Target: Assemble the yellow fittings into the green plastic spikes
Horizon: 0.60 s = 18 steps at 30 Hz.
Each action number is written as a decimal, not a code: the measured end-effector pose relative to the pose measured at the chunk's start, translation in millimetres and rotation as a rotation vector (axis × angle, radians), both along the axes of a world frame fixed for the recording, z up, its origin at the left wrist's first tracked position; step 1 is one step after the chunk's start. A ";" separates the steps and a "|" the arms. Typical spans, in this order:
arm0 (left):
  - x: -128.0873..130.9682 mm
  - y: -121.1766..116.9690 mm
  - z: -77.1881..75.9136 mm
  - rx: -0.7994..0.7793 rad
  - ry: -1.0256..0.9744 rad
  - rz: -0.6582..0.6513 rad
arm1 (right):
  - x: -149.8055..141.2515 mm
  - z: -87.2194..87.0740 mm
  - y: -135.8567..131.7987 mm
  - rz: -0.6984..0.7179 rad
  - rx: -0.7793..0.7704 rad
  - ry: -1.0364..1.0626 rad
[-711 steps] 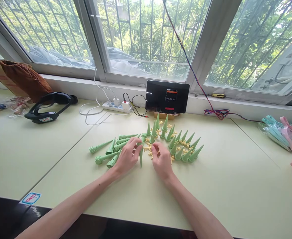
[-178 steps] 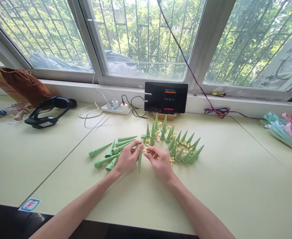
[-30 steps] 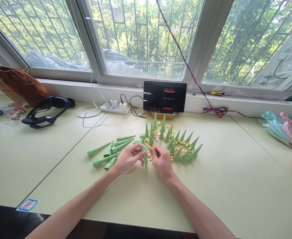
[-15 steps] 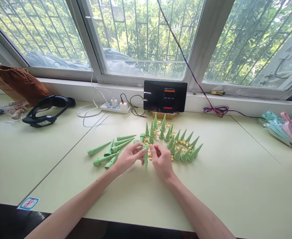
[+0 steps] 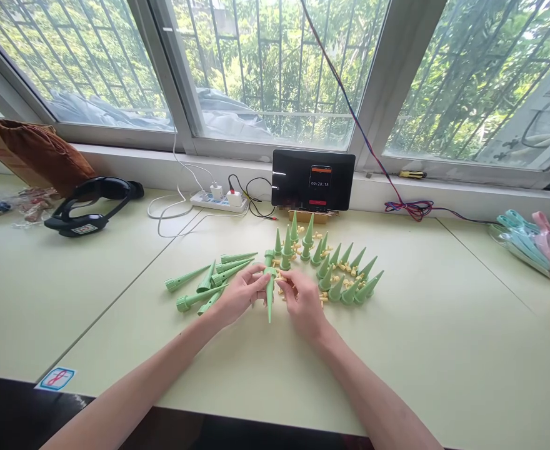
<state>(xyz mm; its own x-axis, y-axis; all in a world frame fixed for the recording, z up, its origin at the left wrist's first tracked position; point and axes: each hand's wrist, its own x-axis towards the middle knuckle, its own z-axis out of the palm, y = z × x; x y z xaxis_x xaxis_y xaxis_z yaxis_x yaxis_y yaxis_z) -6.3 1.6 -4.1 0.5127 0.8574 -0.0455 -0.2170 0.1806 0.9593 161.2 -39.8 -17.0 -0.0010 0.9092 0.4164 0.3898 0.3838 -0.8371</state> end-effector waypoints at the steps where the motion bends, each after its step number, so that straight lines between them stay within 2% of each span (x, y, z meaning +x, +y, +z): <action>1: 0.3 -0.3 0.1 -0.007 0.004 0.004 | 0.5 -0.2 0.4 -0.002 -0.002 -0.007; 9: 0.9 -3.2 0.1 -0.002 0.017 -0.016 | 3.0 1.3 2.1 -0.024 0.004 -0.120; 18: 1.5 -4.1 -3.2 0.107 0.081 -0.016 | 3.9 -6.8 5.2 -0.005 0.002 -0.184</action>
